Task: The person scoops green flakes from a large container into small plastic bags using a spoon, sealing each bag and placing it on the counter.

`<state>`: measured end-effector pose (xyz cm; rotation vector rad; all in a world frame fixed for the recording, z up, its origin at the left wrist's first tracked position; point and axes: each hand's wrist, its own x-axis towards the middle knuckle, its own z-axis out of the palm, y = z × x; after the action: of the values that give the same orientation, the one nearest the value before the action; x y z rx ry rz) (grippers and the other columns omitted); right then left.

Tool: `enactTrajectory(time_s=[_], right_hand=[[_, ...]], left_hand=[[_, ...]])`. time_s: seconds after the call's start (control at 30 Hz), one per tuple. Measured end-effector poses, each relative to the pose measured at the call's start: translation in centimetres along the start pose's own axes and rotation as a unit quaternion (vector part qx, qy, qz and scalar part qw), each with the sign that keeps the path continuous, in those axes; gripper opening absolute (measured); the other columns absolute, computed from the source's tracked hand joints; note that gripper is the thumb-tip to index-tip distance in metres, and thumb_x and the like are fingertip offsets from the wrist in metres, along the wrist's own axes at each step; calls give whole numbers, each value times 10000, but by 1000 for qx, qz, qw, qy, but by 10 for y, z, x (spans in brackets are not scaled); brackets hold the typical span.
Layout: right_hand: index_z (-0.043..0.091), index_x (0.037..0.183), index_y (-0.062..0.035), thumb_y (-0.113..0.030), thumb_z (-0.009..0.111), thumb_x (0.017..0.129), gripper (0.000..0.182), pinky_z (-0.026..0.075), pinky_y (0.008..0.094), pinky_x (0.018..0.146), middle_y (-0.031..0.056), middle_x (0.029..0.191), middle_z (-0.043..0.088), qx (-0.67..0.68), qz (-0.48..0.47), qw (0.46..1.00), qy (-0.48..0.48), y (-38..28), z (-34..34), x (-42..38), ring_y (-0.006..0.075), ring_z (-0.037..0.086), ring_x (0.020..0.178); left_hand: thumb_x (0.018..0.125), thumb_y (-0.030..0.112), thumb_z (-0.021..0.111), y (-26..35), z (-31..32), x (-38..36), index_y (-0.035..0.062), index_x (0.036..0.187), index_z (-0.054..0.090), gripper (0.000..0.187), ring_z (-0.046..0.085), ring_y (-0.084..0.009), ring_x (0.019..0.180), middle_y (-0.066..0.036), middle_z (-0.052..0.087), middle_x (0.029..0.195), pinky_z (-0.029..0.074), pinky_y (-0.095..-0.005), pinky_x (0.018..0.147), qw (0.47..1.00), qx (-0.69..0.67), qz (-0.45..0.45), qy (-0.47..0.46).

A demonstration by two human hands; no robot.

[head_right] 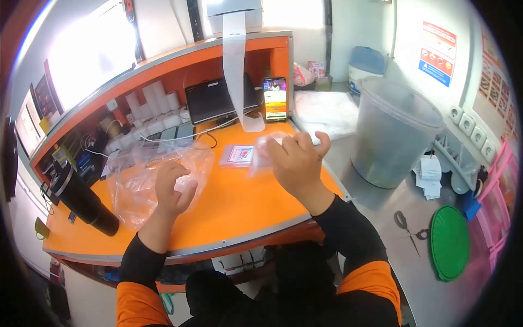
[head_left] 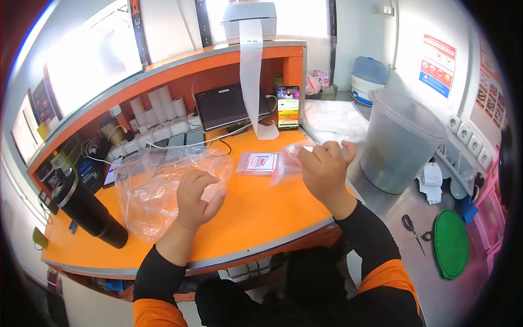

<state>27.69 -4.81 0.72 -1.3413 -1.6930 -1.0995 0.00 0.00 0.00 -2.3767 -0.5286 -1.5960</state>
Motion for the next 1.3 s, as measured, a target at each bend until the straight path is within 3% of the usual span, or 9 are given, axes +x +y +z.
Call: enactTrajectory(time_s=[0.17,0.27,0.37,0.53,0.6,0.7,0.9,1.1,1.3], right_hand=[[679,889,-145,-281,664,716,220,284,505,923,31,826,633,4,-82,974,-212,7,-21,-25,209,571,883],[681,941,-110,-332,700,689,337,388,445,862,70,781,652,132,32,905,-402,22,-78,11,233,612,803],[671,962,-76,-386,705,706,403,478,343,597,104,645,632,114,183,956,-201,65,-120,41,258,614,594],[453,1292,-121,-477,683,681,744,386,438,964,202,1256,486,-223,473,853,9,228,-143,27,363,459,1166],[296,1377,-90,-408,684,650,884,335,458,1000,202,1295,434,14,593,805,20,410,-83,-57,344,434,1187],[201,1410,-95,-258,633,625,910,268,586,989,208,1352,358,318,727,608,18,266,-155,-7,360,366,1235],[150,1434,-78,-63,539,571,947,300,503,982,184,1372,316,311,644,650,258,235,-145,-28,315,359,1225],[377,1345,-17,63,464,584,770,383,216,722,127,1236,478,396,506,662,385,135,-218,-67,163,474,1061],[431,1277,17,79,431,559,721,382,296,928,169,1299,461,514,410,654,375,64,-307,-110,240,470,1156]], left_hand=[[674,125,709,6,-1,-2,69,809,591,188,542,-273,715,-99,563,771,438,-342,622,999,38,14,-27],[671,120,710,6,1,-4,72,780,597,165,545,-267,703,-86,568,764,439,-340,610,998,47,17,-35],[669,117,714,5,-3,-6,77,768,602,155,548,-265,680,-79,571,745,440,-340,597,998,52,10,-38],[688,70,684,34,-39,-6,54,739,575,122,524,-267,622,-90,554,702,421,-317,570,997,49,-10,55],[697,45,656,62,-55,-21,44,730,560,101,512,-256,606,-97,545,687,410,-304,565,993,10,-33,110],[699,35,628,110,-52,-63,38,738,557,82,509,-235,603,-100,542,673,404,-300,563,975,-124,-90,158],[675,60,689,171,-19,-99,36,736,584,124,556,-236,658,-105,576,711,440,-311,598,958,-220,-176,61],[714,101,696,204,-17,-56,44,871,617,185,582,-224,787,-92,599,865,466,-314,661,943,-264,-176,-105],[860,416,574,228,6,-39,46,1398,284,715,346,-233,1278,-133,342,1396,319,-372,1009,685,-593,-389,-169]])
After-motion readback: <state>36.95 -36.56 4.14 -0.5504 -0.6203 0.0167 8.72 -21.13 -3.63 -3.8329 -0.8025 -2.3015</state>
